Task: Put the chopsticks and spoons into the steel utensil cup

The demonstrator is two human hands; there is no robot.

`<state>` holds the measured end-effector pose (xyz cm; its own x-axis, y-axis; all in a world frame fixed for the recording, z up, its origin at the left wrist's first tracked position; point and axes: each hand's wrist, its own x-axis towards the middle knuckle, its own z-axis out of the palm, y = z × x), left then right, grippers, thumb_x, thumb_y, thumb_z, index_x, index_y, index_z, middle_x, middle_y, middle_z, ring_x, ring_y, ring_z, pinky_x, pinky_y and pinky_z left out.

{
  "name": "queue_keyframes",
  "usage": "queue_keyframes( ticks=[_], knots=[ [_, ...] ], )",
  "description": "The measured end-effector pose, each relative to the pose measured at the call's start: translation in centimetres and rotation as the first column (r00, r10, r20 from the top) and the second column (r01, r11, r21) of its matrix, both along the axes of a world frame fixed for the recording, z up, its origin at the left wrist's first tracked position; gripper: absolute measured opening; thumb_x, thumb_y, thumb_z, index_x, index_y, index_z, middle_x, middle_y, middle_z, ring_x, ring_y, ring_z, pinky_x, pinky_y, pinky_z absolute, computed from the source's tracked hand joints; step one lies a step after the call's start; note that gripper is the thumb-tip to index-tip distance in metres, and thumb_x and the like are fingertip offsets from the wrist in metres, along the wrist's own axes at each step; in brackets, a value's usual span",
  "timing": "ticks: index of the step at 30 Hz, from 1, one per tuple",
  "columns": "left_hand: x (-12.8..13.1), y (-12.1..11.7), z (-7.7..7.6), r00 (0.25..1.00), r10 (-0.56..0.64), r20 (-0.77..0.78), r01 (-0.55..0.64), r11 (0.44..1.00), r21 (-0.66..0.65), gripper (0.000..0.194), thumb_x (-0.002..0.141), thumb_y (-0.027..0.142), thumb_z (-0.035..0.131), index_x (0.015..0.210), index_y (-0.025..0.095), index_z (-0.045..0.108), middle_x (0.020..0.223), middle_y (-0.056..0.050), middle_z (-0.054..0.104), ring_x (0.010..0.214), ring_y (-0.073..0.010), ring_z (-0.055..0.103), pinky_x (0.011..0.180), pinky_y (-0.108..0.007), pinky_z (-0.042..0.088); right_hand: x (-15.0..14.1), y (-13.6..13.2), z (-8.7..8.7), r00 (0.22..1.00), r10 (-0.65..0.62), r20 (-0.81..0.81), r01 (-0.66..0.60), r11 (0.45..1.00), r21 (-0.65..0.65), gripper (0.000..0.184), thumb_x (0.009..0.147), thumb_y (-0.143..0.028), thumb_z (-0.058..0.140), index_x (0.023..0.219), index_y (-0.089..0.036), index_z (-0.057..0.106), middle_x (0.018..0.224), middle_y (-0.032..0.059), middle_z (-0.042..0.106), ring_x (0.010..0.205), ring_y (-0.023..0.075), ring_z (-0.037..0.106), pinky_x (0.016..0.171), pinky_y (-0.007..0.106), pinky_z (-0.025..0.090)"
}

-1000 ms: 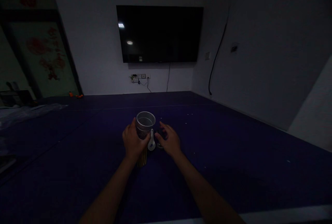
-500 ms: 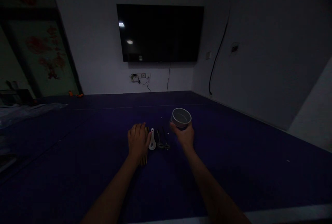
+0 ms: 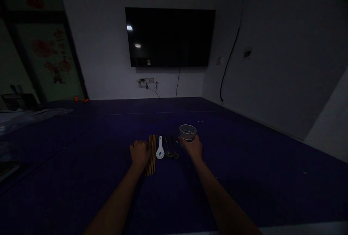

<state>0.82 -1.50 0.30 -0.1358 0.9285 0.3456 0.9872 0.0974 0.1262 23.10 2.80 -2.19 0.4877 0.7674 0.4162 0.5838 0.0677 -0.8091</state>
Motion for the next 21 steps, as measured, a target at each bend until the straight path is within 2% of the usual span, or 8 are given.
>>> queue_keyframes(
  ticks=[5,14,18,21],
  knots=[
    [0.0,-0.1,0.1,1.000,0.000,-0.003,0.000,1.000,-0.013,0.039,0.087,0.037,0.035,0.090,0.016,0.068,0.097,-0.014,0.066,0.102,-0.0266,0.054,0.084,-0.039,0.035,0.0,0.1,-0.3,1.000,0.024,0.002,-0.024,0.999,0.026,0.069,0.058,-0.058,0.066,0.109,-0.014,0.053,0.099,0.0161,0.066,0.093,0.0284,0.063,0.072,0.033,0.046],
    [0.0,0.0,-0.1,1.000,0.005,-0.023,-0.006,0.998,-0.070,0.041,0.086,0.038,0.035,0.091,0.015,0.069,0.094,-0.016,0.067,0.100,-0.0283,0.056,0.083,-0.040,0.037,-0.1,-0.1,-0.3,0.997,0.072,-0.039,-0.072,0.997,0.008,0.081,0.060,-0.060,0.065,0.121,-0.011,0.046,0.108,0.0187,0.063,0.100,0.0293,0.060,0.078,0.036,0.046],
    [-0.1,0.1,-0.1,1.000,0.004,-0.029,-0.007,0.995,-0.104,0.043,0.086,0.038,0.034,0.091,0.014,0.069,0.095,-0.016,0.067,0.100,-0.0281,0.057,0.083,-0.040,0.039,-0.4,-0.7,0.2,0.998,0.061,0.001,-0.061,0.992,0.107,0.104,0.056,-0.062,0.067,0.137,-0.009,0.028,0.126,0.0224,0.050,0.115,0.0316,0.050,0.090,0.041,0.041],
    [0.0,0.1,-0.1,0.999,0.010,-0.033,-0.014,0.994,-0.112,0.043,0.086,0.037,0.033,0.093,0.014,0.068,0.097,-0.017,0.066,0.101,-0.0282,0.057,0.083,-0.040,0.040,-0.7,-1.7,1.8,0.995,-0.072,0.069,0.054,0.971,0.235,0.112,0.058,-0.062,0.067,0.142,-0.008,0.018,0.138,0.0263,0.035,0.127,0.0351,0.034,0.099,0.048,0.032]
  ],
)
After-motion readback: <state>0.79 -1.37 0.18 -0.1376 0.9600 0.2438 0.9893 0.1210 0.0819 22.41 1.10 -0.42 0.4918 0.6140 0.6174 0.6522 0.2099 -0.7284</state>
